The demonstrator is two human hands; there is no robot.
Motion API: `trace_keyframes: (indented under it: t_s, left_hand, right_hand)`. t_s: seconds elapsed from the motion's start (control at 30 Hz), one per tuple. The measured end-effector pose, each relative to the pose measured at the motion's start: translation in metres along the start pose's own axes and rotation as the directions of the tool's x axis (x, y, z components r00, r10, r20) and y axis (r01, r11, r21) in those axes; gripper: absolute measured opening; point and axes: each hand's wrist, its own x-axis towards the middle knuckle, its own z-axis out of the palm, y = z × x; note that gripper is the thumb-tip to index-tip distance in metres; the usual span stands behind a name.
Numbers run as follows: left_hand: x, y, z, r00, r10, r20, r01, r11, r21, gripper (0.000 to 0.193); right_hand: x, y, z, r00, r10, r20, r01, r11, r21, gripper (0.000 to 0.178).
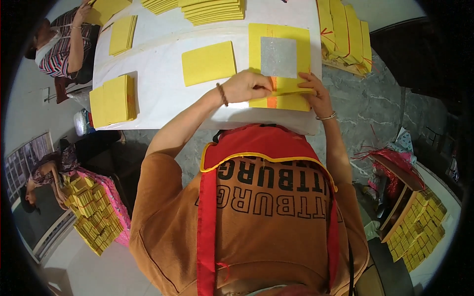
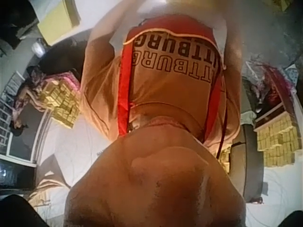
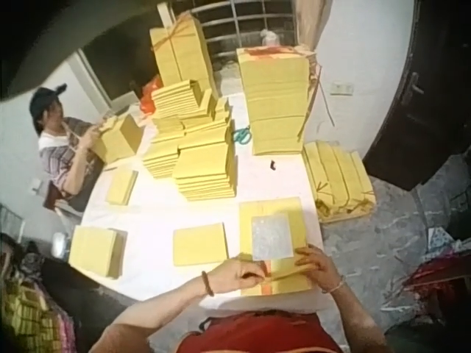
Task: Sorting and stacking yellow spirit money papers on a table.
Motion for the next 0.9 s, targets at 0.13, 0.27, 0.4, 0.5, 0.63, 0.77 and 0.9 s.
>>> trace_keyframes:
  t_s: [0.13, 0.27, 0.4, 0.5, 0.63, 0.77, 0.9]
  left_hand:
    - [-0.015, -0.009, 0.004, 0.825, 0.522, -0.217, -0.318, 0.746, 0.586, 0.041]
    - [-0.017, -0.012, 0.004, 0.741, 0.606, -0.288, -0.121, 0.543, 0.831, 0.045]
    - [-0.037, 0.002, 0.014, 0.694, 0.677, -0.246, -0.148, 0.468, 0.871, 0.039]
    - [-0.047, -0.006, 0.024, 0.717, 0.656, -0.235, -0.275, 0.576, 0.77, 0.038]
    - [-0.042, -0.014, 0.029, 0.768, 0.501, -0.399, -0.281, 0.824, 0.492, 0.017]
    - [-0.03, -0.022, 0.024, 0.877, 0.016, -0.481, 0.036, 0.994, 0.1, 0.021]
    - [-0.012, -0.023, 0.016, 0.877, -0.237, -0.419, 0.098, 0.94, -0.327, 0.025]
  right_hand:
    - [0.0, -0.001, 0.009, 0.985, 0.143, -0.1, -0.115, 0.962, 0.249, 0.023]
    - [0.007, -0.003, -0.008, 0.985, -0.155, -0.078, 0.145, 0.982, -0.121, 0.021]
    - [-0.002, -0.048, -0.011, 0.962, -0.261, -0.082, 0.219, 0.916, -0.337, 0.022]
    - [-0.013, -0.062, -0.01, 0.968, -0.239, 0.071, 0.246, 0.864, -0.44, 0.022]
    - [-0.016, -0.056, -0.001, 0.991, 0.109, 0.076, -0.085, 0.962, -0.261, 0.018]
    - [0.007, -0.078, 0.011, 0.851, 0.52, -0.07, -0.523, 0.853, -0.013, 0.024]
    - [0.016, -0.053, 0.023, 0.924, 0.295, -0.245, -0.22, 0.931, 0.29, 0.042]
